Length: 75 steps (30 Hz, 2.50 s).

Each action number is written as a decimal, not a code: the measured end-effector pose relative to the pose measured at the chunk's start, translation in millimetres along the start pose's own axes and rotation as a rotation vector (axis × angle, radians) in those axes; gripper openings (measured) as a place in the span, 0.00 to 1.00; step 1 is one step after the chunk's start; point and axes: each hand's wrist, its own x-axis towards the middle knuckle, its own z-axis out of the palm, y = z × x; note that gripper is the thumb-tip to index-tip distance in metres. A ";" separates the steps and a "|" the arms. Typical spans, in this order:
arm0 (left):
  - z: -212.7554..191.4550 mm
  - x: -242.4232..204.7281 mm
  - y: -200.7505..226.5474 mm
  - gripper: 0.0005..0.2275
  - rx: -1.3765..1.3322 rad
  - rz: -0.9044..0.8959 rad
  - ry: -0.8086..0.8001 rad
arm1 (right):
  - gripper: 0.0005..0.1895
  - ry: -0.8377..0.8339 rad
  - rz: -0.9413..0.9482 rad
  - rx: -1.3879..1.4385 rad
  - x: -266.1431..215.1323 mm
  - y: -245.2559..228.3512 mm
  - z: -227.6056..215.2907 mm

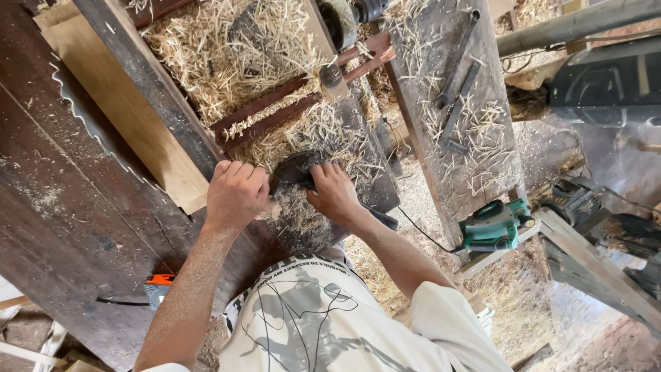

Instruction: The person measures a wooden plank with a tape measure, then uses a hammer to tap nails into the plank to secure it within a wooden frame. The person repeatedly adjusts the plank and hammers nails along its length to fasten it in place.

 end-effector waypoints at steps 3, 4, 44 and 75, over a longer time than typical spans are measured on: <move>-1.2 -2.4 0.8 0.07 -0.036 0.013 0.029 | 0.18 -0.300 0.300 0.308 -9.6 21.0 -5.0; -1.4 -4.7 2.0 0.07 -0.042 0.012 0.025 | 0.17 -0.281 0.386 0.369 -14.3 36.6 -6.5; 41.1 -43.9 -16.6 0.11 0.001 -0.014 0.110 | 0.20 0.292 0.700 0.781 121.5 239.4 -140.4; 30.3 -42.8 -17.9 0.11 -0.079 -0.057 0.085 | 0.06 0.474 0.690 0.870 268.6 231.3 -205.3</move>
